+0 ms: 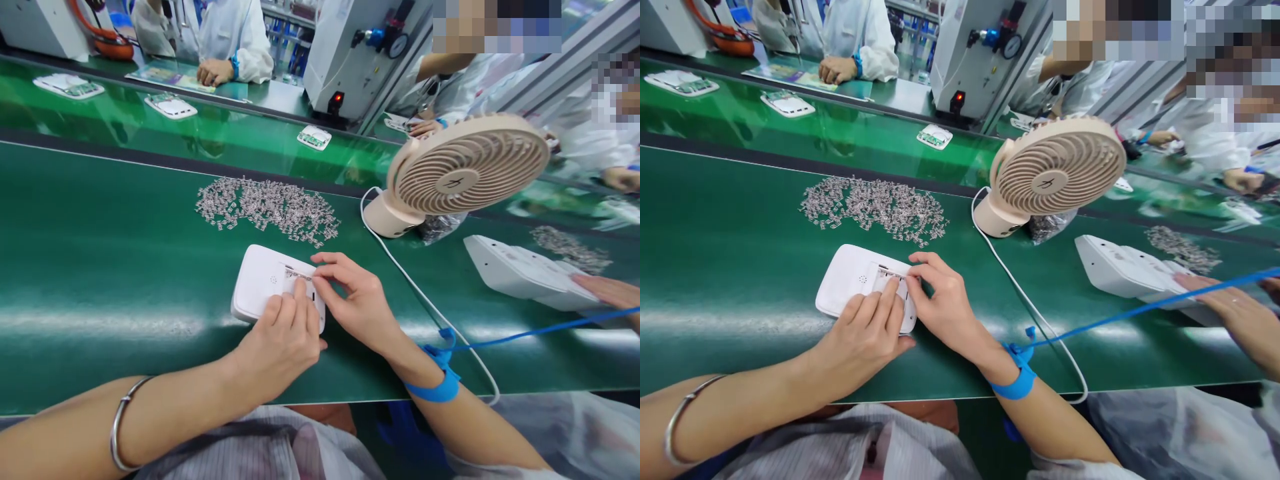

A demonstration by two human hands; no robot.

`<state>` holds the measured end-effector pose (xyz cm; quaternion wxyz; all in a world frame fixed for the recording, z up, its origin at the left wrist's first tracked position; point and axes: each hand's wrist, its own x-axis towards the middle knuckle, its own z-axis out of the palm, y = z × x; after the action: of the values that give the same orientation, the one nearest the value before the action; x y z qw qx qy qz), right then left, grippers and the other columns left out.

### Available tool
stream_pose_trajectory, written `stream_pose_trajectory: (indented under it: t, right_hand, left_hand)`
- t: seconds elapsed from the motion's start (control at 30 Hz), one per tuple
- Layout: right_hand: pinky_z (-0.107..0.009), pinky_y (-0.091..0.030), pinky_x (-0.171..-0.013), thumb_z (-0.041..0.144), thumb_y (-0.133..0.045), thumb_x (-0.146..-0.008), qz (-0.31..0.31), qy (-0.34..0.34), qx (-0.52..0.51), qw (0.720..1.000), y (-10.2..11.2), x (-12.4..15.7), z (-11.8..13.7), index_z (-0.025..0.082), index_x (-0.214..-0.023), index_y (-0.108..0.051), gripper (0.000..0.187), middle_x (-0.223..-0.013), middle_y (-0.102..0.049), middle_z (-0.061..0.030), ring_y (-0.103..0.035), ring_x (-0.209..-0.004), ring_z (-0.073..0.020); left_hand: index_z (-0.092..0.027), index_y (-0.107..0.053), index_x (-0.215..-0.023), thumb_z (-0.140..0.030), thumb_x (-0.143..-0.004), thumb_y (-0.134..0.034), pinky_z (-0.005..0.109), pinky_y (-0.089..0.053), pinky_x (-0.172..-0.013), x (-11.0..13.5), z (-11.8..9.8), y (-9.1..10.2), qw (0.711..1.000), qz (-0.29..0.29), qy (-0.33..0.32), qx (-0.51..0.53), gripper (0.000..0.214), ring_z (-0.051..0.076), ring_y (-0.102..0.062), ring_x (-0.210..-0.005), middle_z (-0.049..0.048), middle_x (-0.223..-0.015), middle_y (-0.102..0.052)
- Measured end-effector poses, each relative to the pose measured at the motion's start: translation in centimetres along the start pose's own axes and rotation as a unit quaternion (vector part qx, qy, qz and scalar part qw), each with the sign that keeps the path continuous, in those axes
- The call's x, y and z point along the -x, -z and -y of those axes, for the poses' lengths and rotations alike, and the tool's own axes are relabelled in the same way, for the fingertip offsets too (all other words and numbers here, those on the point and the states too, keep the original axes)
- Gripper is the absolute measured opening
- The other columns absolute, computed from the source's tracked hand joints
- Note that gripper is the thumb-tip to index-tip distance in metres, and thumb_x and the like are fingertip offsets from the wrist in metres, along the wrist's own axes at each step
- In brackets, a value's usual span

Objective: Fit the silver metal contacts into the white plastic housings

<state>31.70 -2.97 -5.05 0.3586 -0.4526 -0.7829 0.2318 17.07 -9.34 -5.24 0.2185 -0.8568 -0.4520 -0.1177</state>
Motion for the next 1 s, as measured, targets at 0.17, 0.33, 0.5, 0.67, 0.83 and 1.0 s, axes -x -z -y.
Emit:
stream_pose_trajectory:
  t: [0.17,0.33,0.5,0.67,0.83,1.0]
  right_hand:
    - [-0.033,-0.051,-0.082,0.015,-0.051,-0.080,0.023,-0.015,-0.031,0.999,0.7,0.3,0.0,0.020,-0.079,-0.065,0.014,-0.102,-0.064,-0.0084,-0.062,-0.098,-0.0194]
    - [-0.032,-0.053,-0.083,0.015,-0.051,-0.082,0.026,0.028,0.012,0.999,0.7,0.6,0.2,0.019,-0.084,-0.067,0.017,-0.108,-0.063,-0.0102,-0.063,-0.094,-0.0178]
    - [-0.036,-0.053,-0.084,0.014,-0.049,-0.083,0.032,0.064,0.057,0.996,0.5,1.1,0.2,0.020,-0.092,-0.066,0.020,-0.112,-0.060,-0.0109,-0.061,-0.096,-0.0190]
    - [-0.040,-0.052,-0.081,0.013,-0.045,-0.084,0.046,0.123,0.146,0.980,0.5,1.5,0.1,0.017,-0.099,-0.063,0.024,-0.113,-0.058,-0.0158,-0.058,-0.101,-0.0236]
    - [-0.038,-0.050,-0.079,0.014,-0.047,-0.081,0.016,0.084,0.092,0.992,0.1,0.8,-0.1,0.020,-0.085,-0.061,0.015,-0.103,-0.060,-0.0107,-0.059,-0.094,-0.0210]
    - [-0.032,-0.048,-0.068,0.016,-0.053,-0.073,-0.020,-0.021,0.010,1.000,-0.8,-0.2,-0.6,0.021,-0.074,-0.049,0.006,-0.078,-0.059,-0.0027,-0.056,-0.073,-0.0162]
  left_hand:
    - [-0.006,-0.060,-0.112,-0.035,-0.090,-0.043,0.032,-0.038,-0.081,0.1,-0.1,-0.2,1.000,-0.006,0.000,-0.006,0.040,0.022,-0.059,-0.093,0.0173,-0.121,-0.059]
    - [-0.004,-0.059,-0.113,-0.033,-0.090,-0.042,0.033,-0.038,-0.080,0.0,0.0,0.0,1.000,-0.009,-0.005,-0.014,0.041,0.022,-0.059,-0.092,0.0185,-0.120,-0.060]
    - [-0.005,-0.061,-0.111,-0.030,-0.091,-0.041,0.032,-0.038,-0.078,0.0,0.1,0.0,1.000,-0.021,-0.005,-0.020,0.038,0.021,-0.060,-0.090,0.0176,-0.118,-0.061]
    - [-0.003,-0.059,-0.114,-0.027,-0.088,-0.045,0.033,-0.038,-0.079,-0.1,-0.2,-0.2,1.000,-0.026,0.002,-0.010,0.037,0.023,-0.060,-0.092,0.0198,-0.118,-0.060]
    - [-0.002,-0.058,-0.115,-0.028,-0.090,-0.044,0.034,-0.038,-0.079,-0.1,-0.3,0.0,1.000,-0.018,-0.002,-0.013,0.039,0.023,-0.060,-0.092,0.0206,-0.119,-0.059]
    - [-0.004,-0.060,-0.113,-0.027,-0.091,-0.041,0.033,-0.039,-0.080,0.0,-0.4,0.4,1.000,-0.011,-0.006,-0.027,0.037,0.022,-0.060,-0.091,0.0153,-0.115,-0.063]
